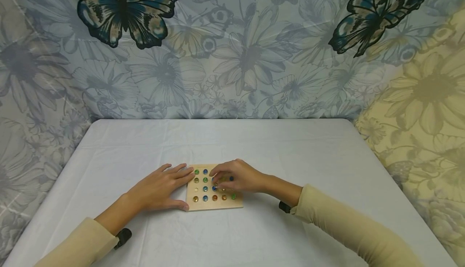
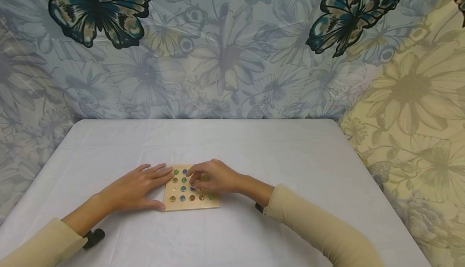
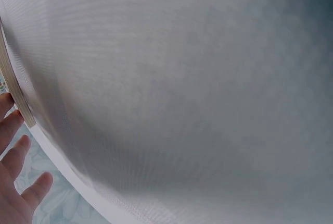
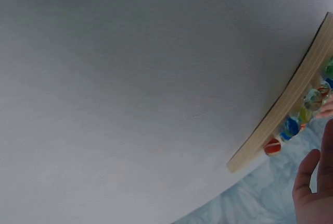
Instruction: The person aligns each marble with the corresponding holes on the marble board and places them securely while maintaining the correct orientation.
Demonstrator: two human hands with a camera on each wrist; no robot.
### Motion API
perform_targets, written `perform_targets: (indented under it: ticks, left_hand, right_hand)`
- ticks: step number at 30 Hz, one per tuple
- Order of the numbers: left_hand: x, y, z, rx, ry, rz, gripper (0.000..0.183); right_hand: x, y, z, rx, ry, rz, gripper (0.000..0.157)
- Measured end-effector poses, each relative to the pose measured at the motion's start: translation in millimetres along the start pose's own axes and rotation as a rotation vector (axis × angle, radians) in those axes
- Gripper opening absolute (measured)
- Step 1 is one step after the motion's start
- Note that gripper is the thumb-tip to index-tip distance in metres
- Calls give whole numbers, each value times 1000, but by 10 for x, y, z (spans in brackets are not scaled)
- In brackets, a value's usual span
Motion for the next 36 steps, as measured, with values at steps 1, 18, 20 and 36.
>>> perform_targets:
  ticks: [1, 18, 20, 36]
  left_hand:
    - [-5, -1, 1, 2, -2, 2, 89]
    - [-25, -29, 16, 23, -23, 23, 86]
    - [-30, -31, 25, 27, -30, 25, 85]
    - [-22, -11, 55, 25, -34, 23, 88]
  right_hand:
    - [10, 19, -11, -10, 0, 2, 34]
    - [272, 325, -174, -48, -34, -58, 38]
    - [291, 337, -191, -46, -71, -69, 39]
    - [331, 352, -105, -35, -228, -86, 37]
Point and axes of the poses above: each hand's wrist, its own y-axis towards the middle knuckle, its own x-axis out of the palm, z = x × y, the point moved 8 cm from there along y, towards the middle knuckle, and after that the axes turned 9 degrees about -x, right-handed, at the moved point
